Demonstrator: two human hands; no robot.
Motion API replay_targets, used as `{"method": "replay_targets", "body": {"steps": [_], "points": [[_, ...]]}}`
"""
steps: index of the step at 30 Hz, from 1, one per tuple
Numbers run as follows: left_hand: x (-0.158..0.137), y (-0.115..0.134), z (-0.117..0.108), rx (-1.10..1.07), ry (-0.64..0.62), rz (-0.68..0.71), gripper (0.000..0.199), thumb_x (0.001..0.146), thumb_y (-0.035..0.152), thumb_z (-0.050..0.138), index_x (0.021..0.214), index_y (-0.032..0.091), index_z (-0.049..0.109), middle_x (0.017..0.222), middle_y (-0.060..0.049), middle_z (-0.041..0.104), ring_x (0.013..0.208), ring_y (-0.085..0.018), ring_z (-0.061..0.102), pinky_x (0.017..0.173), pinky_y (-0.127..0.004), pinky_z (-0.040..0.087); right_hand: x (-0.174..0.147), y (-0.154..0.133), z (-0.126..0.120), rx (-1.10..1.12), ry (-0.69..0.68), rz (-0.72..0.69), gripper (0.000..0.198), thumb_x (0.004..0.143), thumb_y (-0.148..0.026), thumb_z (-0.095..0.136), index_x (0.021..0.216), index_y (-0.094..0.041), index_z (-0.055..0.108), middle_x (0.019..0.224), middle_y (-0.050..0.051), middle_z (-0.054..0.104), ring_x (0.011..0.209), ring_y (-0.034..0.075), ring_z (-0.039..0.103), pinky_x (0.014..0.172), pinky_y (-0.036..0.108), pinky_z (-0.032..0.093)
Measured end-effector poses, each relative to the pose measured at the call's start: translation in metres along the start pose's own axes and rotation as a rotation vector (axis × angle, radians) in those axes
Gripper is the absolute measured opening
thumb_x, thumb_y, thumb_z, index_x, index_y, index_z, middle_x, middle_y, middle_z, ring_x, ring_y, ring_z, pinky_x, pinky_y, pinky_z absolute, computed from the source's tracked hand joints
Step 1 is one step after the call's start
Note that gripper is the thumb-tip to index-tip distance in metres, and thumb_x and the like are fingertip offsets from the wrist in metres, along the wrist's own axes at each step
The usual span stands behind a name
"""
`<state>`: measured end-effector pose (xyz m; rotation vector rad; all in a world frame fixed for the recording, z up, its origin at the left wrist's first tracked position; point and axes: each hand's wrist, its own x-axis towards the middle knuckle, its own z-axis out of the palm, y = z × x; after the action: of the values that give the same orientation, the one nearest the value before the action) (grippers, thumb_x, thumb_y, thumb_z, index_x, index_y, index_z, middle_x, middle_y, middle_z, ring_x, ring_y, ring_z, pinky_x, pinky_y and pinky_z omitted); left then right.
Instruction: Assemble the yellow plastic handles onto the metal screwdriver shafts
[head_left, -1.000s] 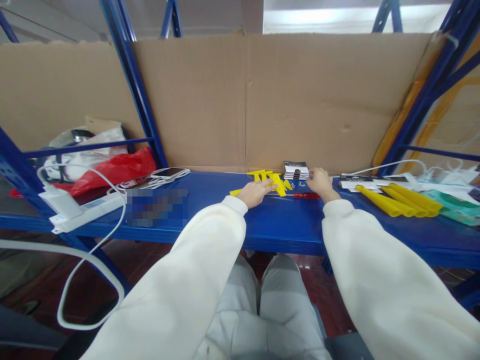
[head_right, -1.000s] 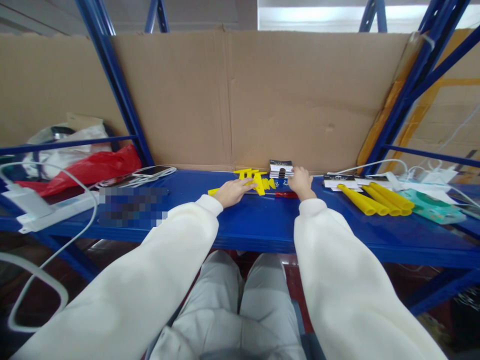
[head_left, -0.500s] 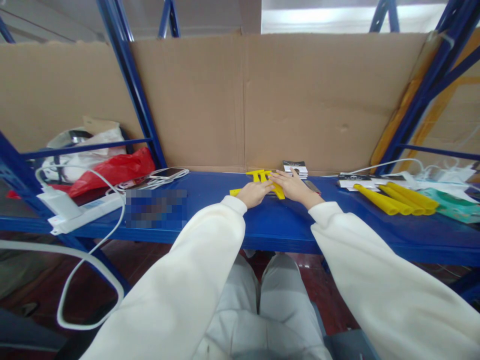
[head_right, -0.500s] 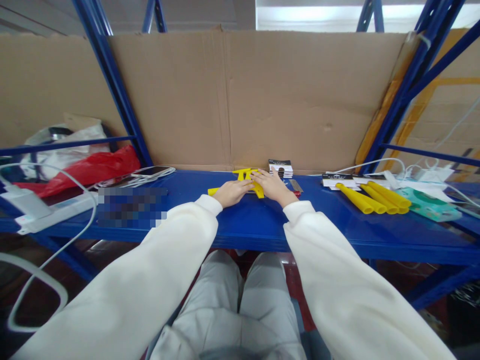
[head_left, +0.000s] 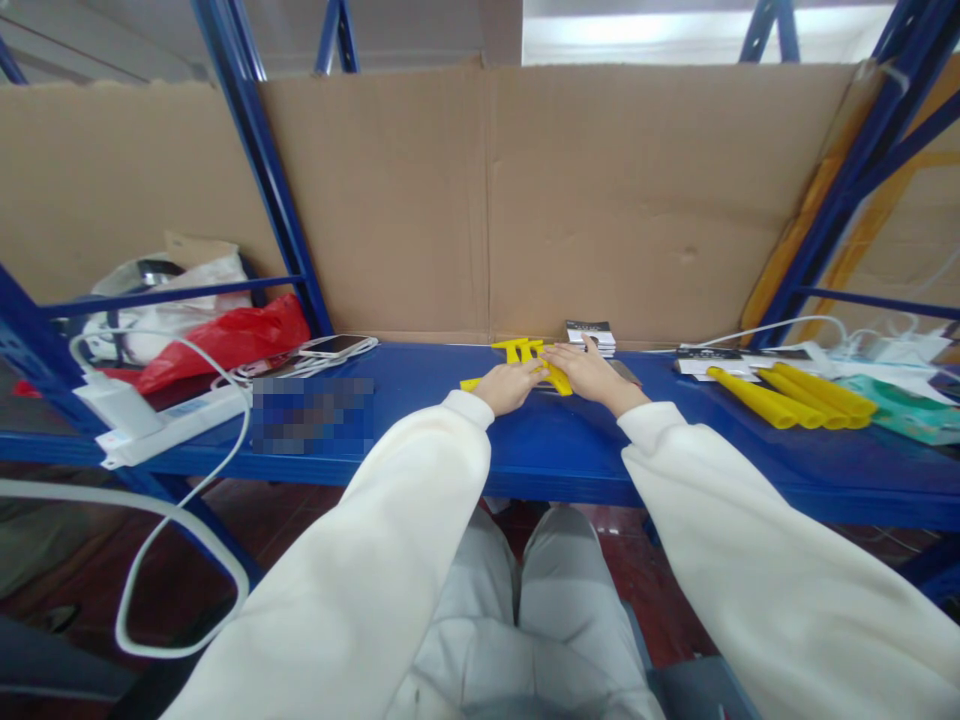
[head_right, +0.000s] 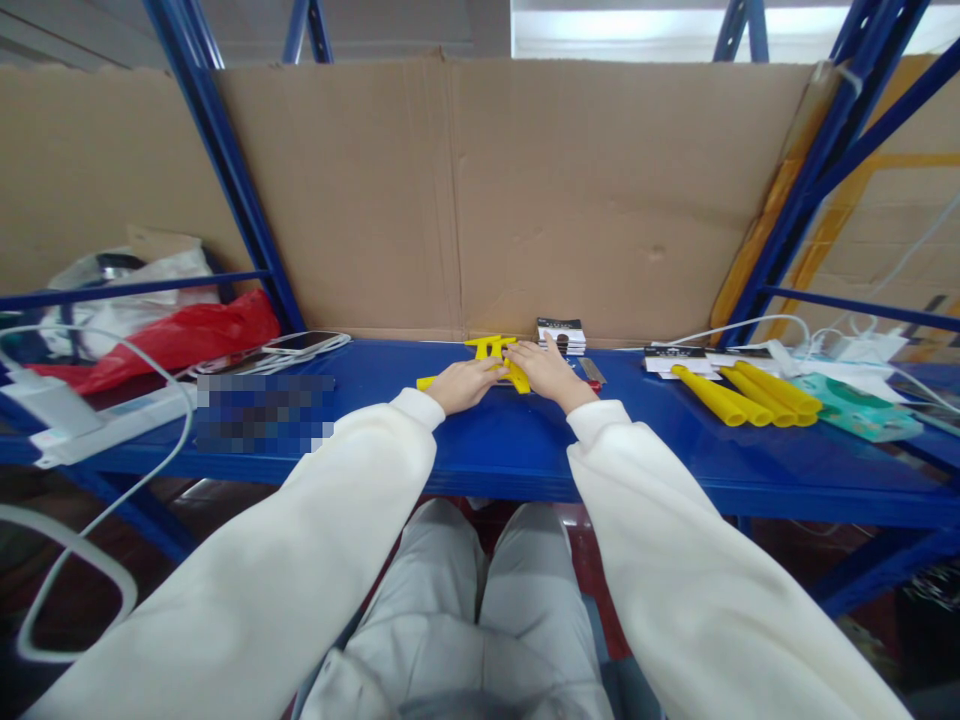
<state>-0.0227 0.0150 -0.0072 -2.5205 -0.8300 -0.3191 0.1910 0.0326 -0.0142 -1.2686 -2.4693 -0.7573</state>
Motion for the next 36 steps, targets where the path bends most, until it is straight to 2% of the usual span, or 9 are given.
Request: {"method": "replay_targets", "body": {"steps": [7, 11, 15, 18, 21, 24, 28, 31, 36], "points": [[0.001, -0.001, 0.002, 0.009, -0.022, 0.002, 0.050, 0.099, 0.011, 0.041, 0.145, 0.023, 0.055, 0.141, -0.013, 0.061, 0.121, -0.022, 0.066, 0.100, -0.034, 0.054, -0.001, 0.003, -0.002, 0.023, 0.035, -0.015, 0.052, 0.095, -0.011, 0.044, 0.143, -0.022, 0.060, 0.139, 0.016, 0.065, 0.131, 0.031, 0.058, 0.117, 0.064, 0.026], [0.000, -0.002, 0.001, -0.009, -0.009, -0.044, 0.051, 0.099, 0.012, 0.041, 0.146, 0.025, 0.055, 0.141, -0.012, 0.061, 0.117, -0.021, 0.067, 0.097, -0.032, 0.054, 0.001, 0.007, -0.007, 0.124, 0.049, 0.098, 0.047, 0.091, -0.006, 0.045, 0.129, -0.020, 0.069, 0.132, 0.015, 0.070, 0.128, 0.030, 0.061, 0.117, 0.059, 0.029], [-0.002, -0.006, -0.004, -0.054, 0.010, -0.177, 0.048, 0.100, 0.013, 0.041, 0.143, 0.024, 0.058, 0.147, -0.012, 0.057, 0.121, -0.022, 0.065, 0.098, -0.032, 0.054, 0.005, 0.015, -0.007, 0.434, 0.180, 0.445, 0.030, 0.091, -0.008, 0.051, 0.108, -0.017, 0.073, 0.115, 0.015, 0.077, 0.113, 0.029, 0.070, 0.105, 0.048, 0.046], [-0.004, -0.010, -0.009, -0.085, 0.020, -0.277, 0.049, 0.100, 0.014, 0.041, 0.145, 0.024, 0.056, 0.148, -0.011, 0.055, 0.122, -0.022, 0.065, 0.098, -0.031, 0.054, 0.009, 0.019, -0.006, 0.844, 0.291, 0.835, 0.024, 0.086, -0.007, 0.062, 0.108, -0.016, 0.065, 0.091, 0.011, 0.079, 0.081, 0.022, 0.074, 0.076, 0.033, 0.056], [-0.005, -0.013, -0.010, -0.111, 0.037, -0.327, 0.048, 0.100, 0.016, 0.044, 0.145, 0.027, 0.057, 0.147, -0.009, 0.056, 0.119, -0.021, 0.067, 0.096, -0.030, 0.055, 0.012, 0.018, -0.009, 1.123, 0.231, 1.118, 0.028, 0.083, -0.005, 0.069, 0.107, -0.015, 0.059, 0.067, 0.003, 0.072, 0.051, 0.013, 0.063, 0.049, 0.020, 0.044], [-0.005, -0.014, -0.009, -0.130, 0.048, -0.337, 0.047, 0.100, 0.015, 0.044, 0.143, 0.028, 0.058, 0.146, -0.008, 0.056, 0.118, -0.021, 0.067, 0.096, -0.029, 0.055, 0.017, 0.017, -0.013, 1.178, 0.131, 1.246, 0.018, 0.086, -0.005, 0.066, 0.098, -0.016, 0.058, 0.057, -0.001, 0.066, 0.040, 0.010, 0.055, 0.040, 0.017, 0.032], [-0.005, -0.014, -0.007, -0.142, 0.052, -0.342, 0.047, 0.100, 0.014, 0.044, 0.142, 0.027, 0.059, 0.146, -0.008, 0.057, 0.118, -0.021, 0.067, 0.096, -0.030, 0.055, 0.025, 0.019, -0.008, 1.176, 0.089, 1.288, 0.010, 0.088, -0.009, 0.065, 0.086, -0.016, 0.059, 0.059, 0.001, 0.067, 0.041, 0.008, 0.054, 0.043, 0.017, 0.035], [-0.005, -0.014, -0.007, -0.149, 0.060, -0.343, 0.046, 0.100, 0.014, 0.045, 0.141, 0.027, 0.060, 0.145, -0.008, 0.057, 0.117, -0.020, 0.067, 0.096, -0.030, 0.055, 0.029, 0.022, 0.001, 1.064, 0.060, 1.247, 0.008, 0.088, -0.011, 0.063, 0.082, -0.017, 0.061, 0.063, 0.003, 0.070, 0.050, 0.012, 0.061, 0.049, 0.021, 0.042], [-0.005, -0.014, -0.008, -0.160, 0.053, -0.331, 0.046, 0.099, 0.015, 0.046, 0.141, 0.027, 0.061, 0.144, -0.008, 0.059, 0.117, -0.020, 0.068, 0.097, -0.030, 0.055, 0.024, 0.028, 0.011, 0.596, -0.025, 0.940, 0.014, 0.080, -0.008, 0.064, 0.069, -0.016, 0.067, 0.071, 0.009, 0.073, 0.083, 0.023, 0.072, 0.069, 0.025, 0.050]]}}
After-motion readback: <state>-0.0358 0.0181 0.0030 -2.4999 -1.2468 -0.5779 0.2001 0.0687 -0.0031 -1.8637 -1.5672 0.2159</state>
